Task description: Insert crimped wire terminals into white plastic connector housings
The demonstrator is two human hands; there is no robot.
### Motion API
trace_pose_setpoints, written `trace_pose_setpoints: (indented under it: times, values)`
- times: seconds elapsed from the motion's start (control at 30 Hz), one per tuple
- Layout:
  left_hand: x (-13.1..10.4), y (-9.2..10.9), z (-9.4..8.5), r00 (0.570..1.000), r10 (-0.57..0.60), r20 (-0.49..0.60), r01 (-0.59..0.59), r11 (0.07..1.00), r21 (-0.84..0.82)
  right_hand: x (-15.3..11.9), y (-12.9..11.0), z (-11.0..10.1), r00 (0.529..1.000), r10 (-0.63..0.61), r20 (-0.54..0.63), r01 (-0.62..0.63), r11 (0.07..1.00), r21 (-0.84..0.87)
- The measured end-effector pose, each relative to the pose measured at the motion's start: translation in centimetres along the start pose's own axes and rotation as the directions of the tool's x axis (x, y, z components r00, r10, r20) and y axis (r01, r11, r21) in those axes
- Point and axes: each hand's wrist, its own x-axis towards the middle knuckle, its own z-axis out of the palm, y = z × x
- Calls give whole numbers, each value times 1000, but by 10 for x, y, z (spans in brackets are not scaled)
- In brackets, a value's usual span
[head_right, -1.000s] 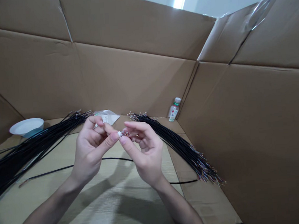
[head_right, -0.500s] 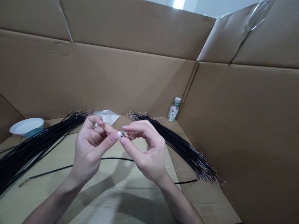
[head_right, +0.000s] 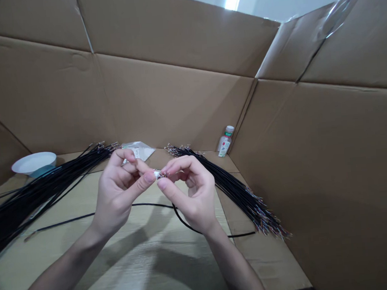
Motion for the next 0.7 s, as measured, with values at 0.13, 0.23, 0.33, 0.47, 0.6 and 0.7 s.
trace_pose_setpoints:
  times: [0.13, 0.23, 0.33, 0.47, 0.6, 0.7]
  values:
    - [0, 1, 0, 1000, 3, 13, -3, 1000, -8, 0, 4, -2, 1000, 11, -3, -11, 999, 50]
    - [0, 0, -1, 1000, 0, 19, 0, 1000, -4, 0, 6, -2, 999, 10, -38, -7, 998, 64]
    - [1, -2, -1, 1000, 0, 25, 0, 1000, 0, -1, 5, -2, 996, 15, -85, -11, 999, 47]
    - [0, -2, -2, 1000, -5, 22, 5, 1000, 8, 0, 1, -1, 993, 5, -118, -9, 1000, -30]
    - [-1, -1, -3, 1000, -13, 24, 12, 1000, 26, 0, -1, -2, 993, 16, -114, -25, 997, -77]
    - [-1, 0, -4, 999, -7, 37, 5, 998, 63, 0, -3, -2, 995, 26, -92, -34, 996, -83]
